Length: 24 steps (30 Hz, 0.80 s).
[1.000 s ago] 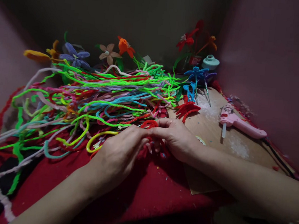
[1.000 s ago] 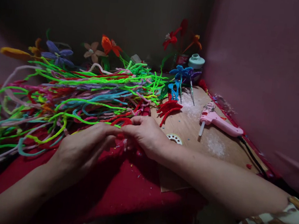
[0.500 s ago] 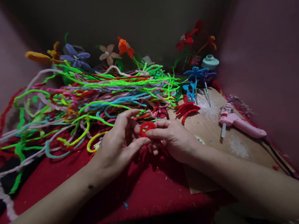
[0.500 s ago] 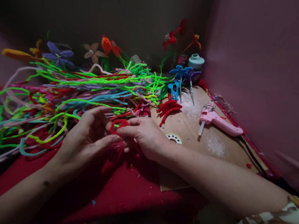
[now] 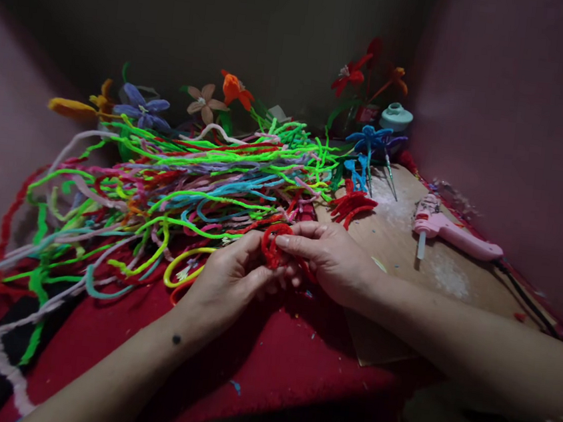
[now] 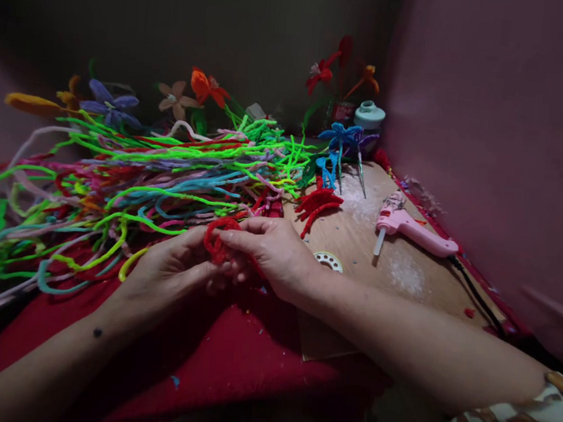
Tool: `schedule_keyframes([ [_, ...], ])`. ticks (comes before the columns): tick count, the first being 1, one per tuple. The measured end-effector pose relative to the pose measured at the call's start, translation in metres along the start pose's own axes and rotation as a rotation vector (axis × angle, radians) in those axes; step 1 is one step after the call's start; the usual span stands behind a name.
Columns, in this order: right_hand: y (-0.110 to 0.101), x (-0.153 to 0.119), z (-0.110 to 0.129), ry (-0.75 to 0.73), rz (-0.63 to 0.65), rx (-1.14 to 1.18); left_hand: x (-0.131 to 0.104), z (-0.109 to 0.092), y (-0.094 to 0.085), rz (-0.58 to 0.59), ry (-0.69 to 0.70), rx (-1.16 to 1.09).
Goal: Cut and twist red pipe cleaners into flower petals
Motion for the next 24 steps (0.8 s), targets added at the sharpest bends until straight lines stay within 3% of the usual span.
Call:
schedule_keyframes([
  [8,-0.002,0.003,-0.002,-0.056,0.034,0.055,-0.005,0.004,-0.002,-0.233,0.258,0.449],
  [11,-0.002,0.003,-0.004,-0.028,0.045,0.071,-0.004,0.001,-0.001,-0.195,0.287,0.468],
  [14,-0.001,0.002,-0.004,-0.037,0.04,0.114,-0.003,-0.002,-0.001,-0.129,0.225,0.474],
  [18,-0.001,0.002,-0.002,-0.024,0.009,0.17,-0.002,-0.004,-0.002,0.032,0.153,0.414],
  [24,-0.003,0.004,-0.001,-0.043,-0.004,0.149,-0.002,-0.005,-0.01,0.053,-0.003,0.265],
])
Point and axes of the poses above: each hand's wrist, its own x-axis towards the middle knuckle, its own y-axis out of the palm, z = x × y, the point moved 2 cm from there along x, towards the middle knuckle, and after that the axes turned 10 degrees about x, right-handed, at the moved point
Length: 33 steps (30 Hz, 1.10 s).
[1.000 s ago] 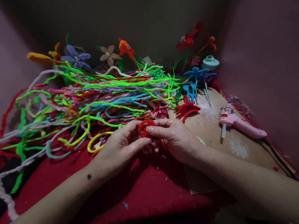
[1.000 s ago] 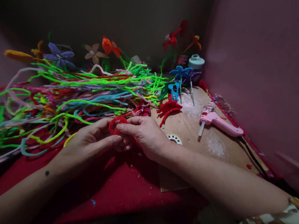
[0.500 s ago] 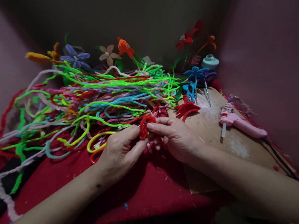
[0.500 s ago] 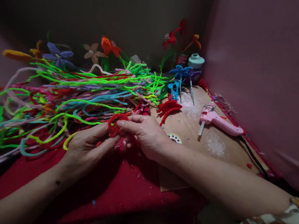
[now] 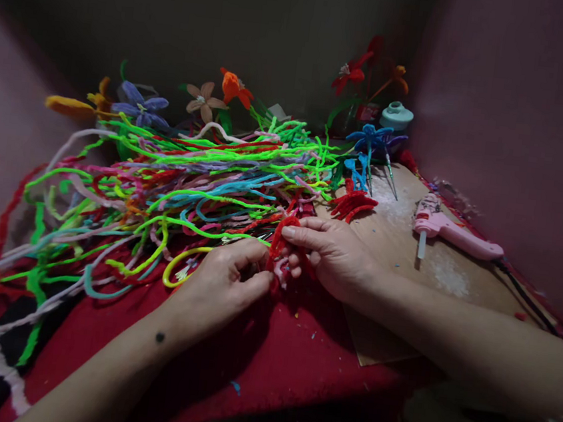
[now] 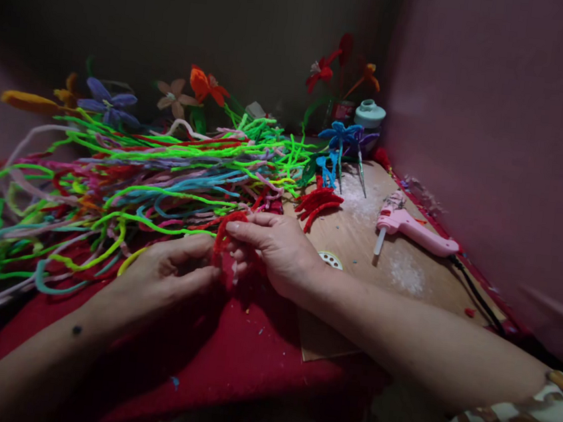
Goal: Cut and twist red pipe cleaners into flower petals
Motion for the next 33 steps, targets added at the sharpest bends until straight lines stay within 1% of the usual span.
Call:
schedule_keyframes([
  [3,-0.001,0.0,-0.001,-0.012,0.03,-0.014,0.0,0.003,0.003,0.143,-0.145,-0.247],
  [5,-0.001,0.0,-0.001,-0.022,0.041,-0.01,-0.001,0.004,0.006,0.211,-0.202,-0.41],
  [7,0.0,0.0,0.0,-0.027,0.034,0.001,-0.002,0.005,0.008,0.23,-0.216,-0.529],
  [11,0.0,0.001,0.002,-0.042,-0.019,0.011,-0.003,0.009,0.01,0.259,-0.219,-0.673],
  [14,0.0,0.001,0.003,-0.065,-0.039,0.004,-0.002,0.008,0.008,0.253,-0.189,-0.681],
  [17,-0.001,0.001,0.001,-0.051,-0.032,-0.001,-0.001,0.007,0.005,0.258,-0.191,-0.525],
  [20,0.0,0.0,-0.001,-0.018,-0.031,-0.016,-0.001,0.007,0.002,0.3,-0.206,-0.392],
  [22,0.0,0.0,-0.002,-0.005,-0.031,-0.034,-0.001,0.008,0.001,0.355,-0.207,-0.413],
  [24,0.0,0.001,-0.001,-0.009,-0.029,-0.054,-0.002,0.009,0.001,0.385,-0.192,-0.493],
  [25,-0.001,0.001,0.0,-0.012,-0.029,-0.063,-0.002,0.008,0.001,0.378,-0.183,-0.533],
  [27,-0.001,0.001,0.001,-0.014,-0.031,-0.075,-0.002,0.006,0.001,0.314,-0.185,-0.578],
  [30,-0.002,0.0,0.002,0.001,-0.033,-0.095,-0.002,0.002,0.001,0.174,-0.232,-0.531],
  [33,-0.002,-0.001,0.002,0.035,0.001,-0.171,-0.001,0.0,0.0,0.083,-0.238,-0.484],
])
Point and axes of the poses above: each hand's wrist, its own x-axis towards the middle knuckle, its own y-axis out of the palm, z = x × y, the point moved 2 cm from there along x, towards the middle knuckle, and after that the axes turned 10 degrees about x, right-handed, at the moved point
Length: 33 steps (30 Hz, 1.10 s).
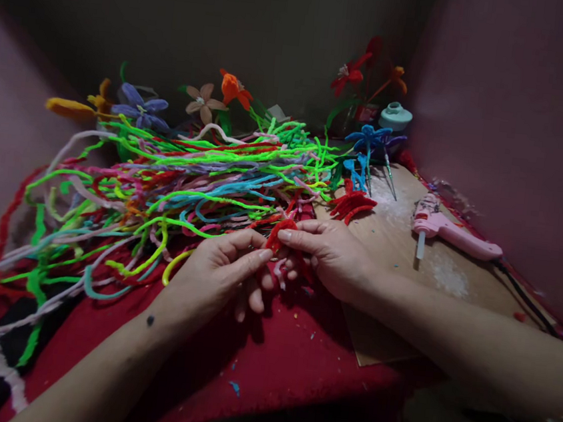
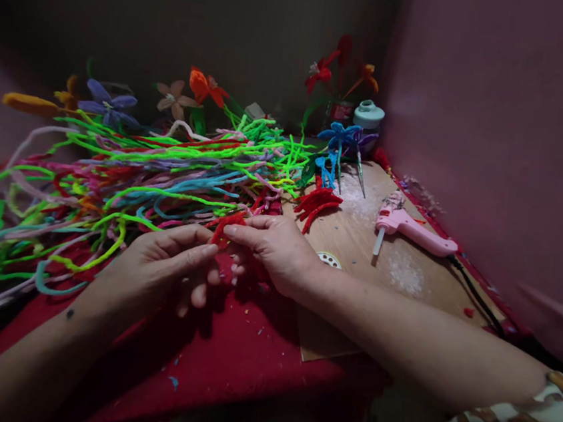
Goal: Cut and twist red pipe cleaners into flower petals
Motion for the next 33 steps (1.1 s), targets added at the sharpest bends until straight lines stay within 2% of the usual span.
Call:
schedule_keyframes([
  [2,0.002,-0.002,0.002,-0.005,0.041,-0.12,0.001,0.0,-0.002,-0.045,0.042,-0.021],
  [6,0.007,-0.006,0.008,-0.077,0.052,-0.519,0.003,0.003,-0.01,-0.154,0.112,-0.063],
  [8,0.009,-0.008,0.01,-0.084,0.059,-0.59,0.003,0.003,-0.012,-0.181,0.117,-0.056],
  [12,0.011,-0.009,0.009,-0.06,0.084,-0.374,0.001,0.001,-0.012,-0.206,0.123,-0.031],
  [17,0.009,-0.009,0.009,-0.158,0.058,-0.188,-0.001,0.0,-0.007,-0.202,0.128,0.011],
  [22,0.008,-0.006,0.008,-0.194,-0.072,-0.156,-0.003,0.0,-0.002,-0.244,0.139,0.029],
  [24,0.007,-0.005,0.007,-0.166,-0.115,-0.143,-0.004,-0.001,-0.002,-0.263,0.149,0.029],
  [29,0.008,-0.007,0.002,0.011,-0.014,-0.298,-0.005,-0.003,-0.003,-0.279,0.151,0.015],
  [33,0.007,-0.007,0.002,-0.006,0.008,-0.355,-0.004,-0.003,-0.003,-0.273,0.153,0.016],
])
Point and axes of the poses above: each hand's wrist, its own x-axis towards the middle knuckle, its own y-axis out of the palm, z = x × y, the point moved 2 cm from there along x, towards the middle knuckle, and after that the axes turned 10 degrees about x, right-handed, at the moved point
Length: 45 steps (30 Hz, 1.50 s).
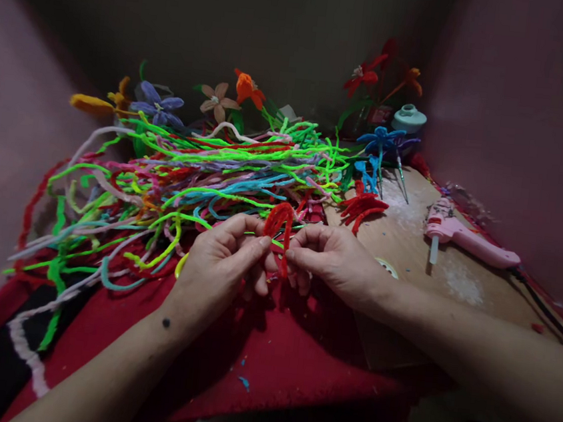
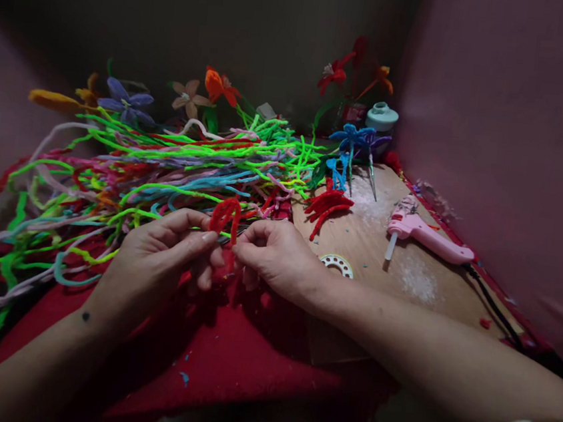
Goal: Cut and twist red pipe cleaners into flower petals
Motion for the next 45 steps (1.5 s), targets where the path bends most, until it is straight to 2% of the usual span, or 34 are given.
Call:
schedule_keyframes([
  [6,0.002,0.0,0.001,0.022,0.04,0.099,0.0,0.0,0.001,0.014,-0.019,-0.017],
  [11,0.003,0.0,0.0,0.063,0.079,0.067,0.0,0.002,0.001,0.024,-0.032,-0.026],
  [14,0.002,0.0,0.001,-0.03,0.04,0.133,0.001,0.003,0.001,0.028,-0.02,-0.021],
  [18,-0.001,-0.001,0.006,-0.235,-0.076,0.243,0.0,0.002,0.003,0.042,-0.033,-0.003],
  [21,-0.002,-0.004,0.009,-0.351,-0.17,0.144,-0.002,0.001,0.007,0.074,-0.039,0.018],
  [27,-0.001,-0.008,0.009,-0.497,-0.247,-0.161,-0.006,0.001,0.014,0.119,-0.048,-0.007],
  [38,0.0,-0.011,0.006,-0.657,-0.286,-0.5,-0.006,0.001,0.016,0.155,-0.025,-0.034],
  [41,0.003,-0.013,0.006,-0.646,-0.262,-0.536,-0.006,0.001,0.016,0.15,-0.019,-0.039],
  [45,0.003,-0.009,0.003,-0.417,-0.161,-0.306,-0.006,0.001,0.016,0.159,0.007,-0.034],
])
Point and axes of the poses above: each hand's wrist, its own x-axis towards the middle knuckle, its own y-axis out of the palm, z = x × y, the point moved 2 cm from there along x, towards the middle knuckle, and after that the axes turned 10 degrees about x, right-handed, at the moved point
